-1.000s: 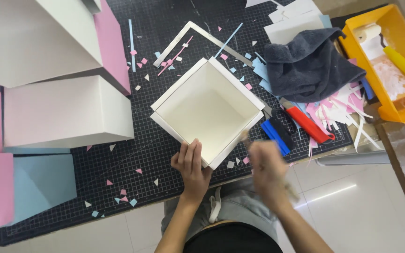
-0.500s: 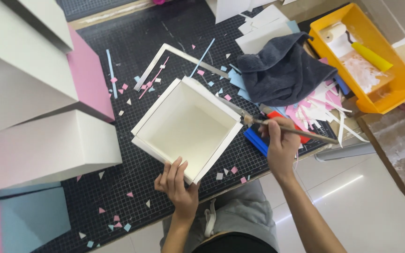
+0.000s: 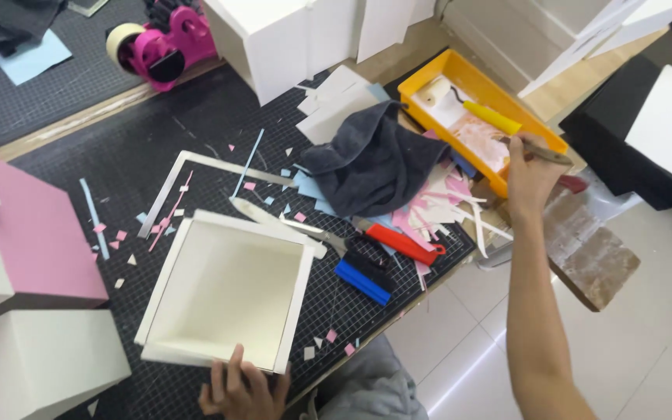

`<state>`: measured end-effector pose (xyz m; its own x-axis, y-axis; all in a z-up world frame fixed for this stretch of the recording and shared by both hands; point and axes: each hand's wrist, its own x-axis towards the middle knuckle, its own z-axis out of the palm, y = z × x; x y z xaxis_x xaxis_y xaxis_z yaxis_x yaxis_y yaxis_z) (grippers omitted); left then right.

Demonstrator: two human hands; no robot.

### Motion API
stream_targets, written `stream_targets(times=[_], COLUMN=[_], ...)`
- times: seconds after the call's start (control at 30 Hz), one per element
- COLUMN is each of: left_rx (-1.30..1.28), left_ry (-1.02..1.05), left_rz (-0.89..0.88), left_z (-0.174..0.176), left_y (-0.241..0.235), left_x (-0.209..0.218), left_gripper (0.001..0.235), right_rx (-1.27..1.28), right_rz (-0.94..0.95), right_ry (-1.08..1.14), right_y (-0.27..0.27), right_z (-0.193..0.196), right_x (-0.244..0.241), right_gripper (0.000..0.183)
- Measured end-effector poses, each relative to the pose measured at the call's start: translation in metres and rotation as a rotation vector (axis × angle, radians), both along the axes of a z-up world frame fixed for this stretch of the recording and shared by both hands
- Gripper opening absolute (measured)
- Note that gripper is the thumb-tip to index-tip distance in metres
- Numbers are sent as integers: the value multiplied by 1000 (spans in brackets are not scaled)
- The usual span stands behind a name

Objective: The person assembles a white paper box by applying glue to the edges and folding the flaps into place. They use a bone folder to crease the edges and a pair of scissors to trim excess paper. The person repeats this process for multiple boxes.

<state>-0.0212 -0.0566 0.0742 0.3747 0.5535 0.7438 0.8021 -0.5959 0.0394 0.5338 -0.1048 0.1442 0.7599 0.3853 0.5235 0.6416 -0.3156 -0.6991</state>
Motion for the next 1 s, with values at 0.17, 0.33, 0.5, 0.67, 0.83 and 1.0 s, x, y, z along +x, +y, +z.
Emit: stream_targets(times=[0.17,0.33,0.5,0.67,0.83,1.0], left_rx=[14,-626,-322,-718,-661,-176], left_ry=[-120,34,288,1183,1252,151], left_rz=[-60,-558,-430,124,195,-298], left_z=[-9,-41,66,60,43,49], left_y=[-29,-53,69,158,137,53], left_x=[61,59,9,-72,-125,-76], left_gripper=[95,86,73,99,70,36], right_rx=[-214,-363,-334,-379,-472,-385], right_rz=[109,83,-32,63,-23,15], right_ry=[69,274,251,321,357,197], right_y=[23,29,13,14,15,7], right_z=[18,26,29,43,51,-19], right_x=[30,22,29,14,14,89], right_gripper=[13,17,21,14,16,16])
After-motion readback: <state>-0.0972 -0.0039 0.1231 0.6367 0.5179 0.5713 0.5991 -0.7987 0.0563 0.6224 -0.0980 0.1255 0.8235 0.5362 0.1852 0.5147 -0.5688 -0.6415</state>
